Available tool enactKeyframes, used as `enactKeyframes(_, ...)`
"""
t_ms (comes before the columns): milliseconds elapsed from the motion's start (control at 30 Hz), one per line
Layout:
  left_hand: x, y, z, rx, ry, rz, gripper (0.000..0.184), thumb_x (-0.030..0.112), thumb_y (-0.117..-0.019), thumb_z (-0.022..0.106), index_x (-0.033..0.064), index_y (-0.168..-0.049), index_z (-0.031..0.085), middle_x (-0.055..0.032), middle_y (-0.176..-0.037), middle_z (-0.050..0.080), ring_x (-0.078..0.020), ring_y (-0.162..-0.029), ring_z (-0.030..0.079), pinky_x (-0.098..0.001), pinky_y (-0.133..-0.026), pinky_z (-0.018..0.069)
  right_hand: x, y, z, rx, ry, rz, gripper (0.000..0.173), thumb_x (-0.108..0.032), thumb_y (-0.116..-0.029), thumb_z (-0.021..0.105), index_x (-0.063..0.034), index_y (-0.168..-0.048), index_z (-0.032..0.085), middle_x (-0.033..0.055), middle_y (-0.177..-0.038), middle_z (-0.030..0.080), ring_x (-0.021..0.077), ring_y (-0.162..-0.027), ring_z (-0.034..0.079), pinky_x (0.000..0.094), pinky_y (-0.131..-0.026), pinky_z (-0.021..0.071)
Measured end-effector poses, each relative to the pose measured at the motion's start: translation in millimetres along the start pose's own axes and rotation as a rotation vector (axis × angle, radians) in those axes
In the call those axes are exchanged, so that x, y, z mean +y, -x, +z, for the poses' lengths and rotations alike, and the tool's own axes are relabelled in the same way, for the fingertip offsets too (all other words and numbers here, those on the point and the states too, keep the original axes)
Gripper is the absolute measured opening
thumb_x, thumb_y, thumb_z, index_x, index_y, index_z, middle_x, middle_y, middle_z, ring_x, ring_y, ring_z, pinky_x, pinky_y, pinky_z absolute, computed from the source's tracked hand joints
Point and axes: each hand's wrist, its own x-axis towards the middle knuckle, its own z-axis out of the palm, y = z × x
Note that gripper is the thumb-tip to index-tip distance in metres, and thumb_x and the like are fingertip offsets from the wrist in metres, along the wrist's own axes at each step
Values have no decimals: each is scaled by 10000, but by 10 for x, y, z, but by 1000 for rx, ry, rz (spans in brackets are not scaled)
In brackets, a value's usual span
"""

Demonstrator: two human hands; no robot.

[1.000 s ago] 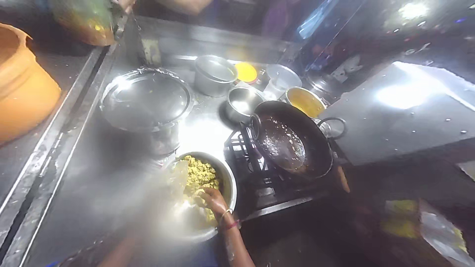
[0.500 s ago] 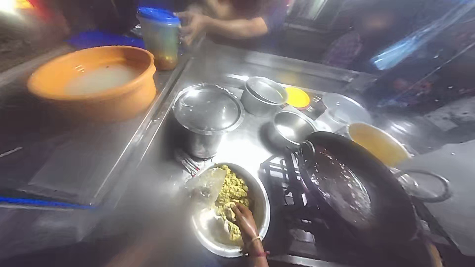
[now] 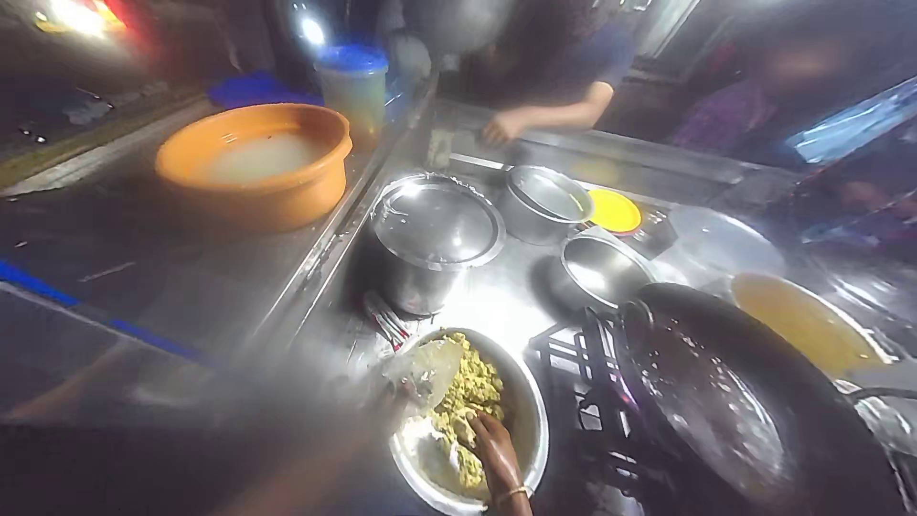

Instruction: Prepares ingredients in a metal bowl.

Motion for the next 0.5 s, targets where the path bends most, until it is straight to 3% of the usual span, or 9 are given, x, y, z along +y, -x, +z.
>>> enactKeyframes(267, -32, 17, 0, -98, -249, 93, 566, 316, -1065, 410, -144, -1392, 464, -298, -1373, 558, -298, -1325, 531, -386, -1164, 382, 8, -8, 5, 6, -13, -3, 327, -162, -1038, 611, 52, -1285, 624, 225, -1175, 672, 288, -979, 709, 480, -833, 622)
enactKeyframes(400, -69, 10, -4, -168, -418, 203, 528, 314, -1068, 429, -143, -1293, 568, -303, -1295, 615, -330, -1281, 572, -409, -1147, 400, 30, -23, -4, 4, -24, -13, 315, -162, -1033, 618, 45, -1270, 639, 213, -1149, 688, 281, -955, 715, 476, -817, 623)
enactKeyframes(500, -174, -17, 14, -187, -506, 238, 587, 389, -1061, 416, -140, -1204, 626, -310, -1235, 644, -360, -1238, 600, -437, -1116, 431, 50, -29, -21, -14, -20, -28, 346, -124, -993, 665, 46, -1293, 626, 219, -1169, 684, 281, -985, 712, 470, -840, 622)
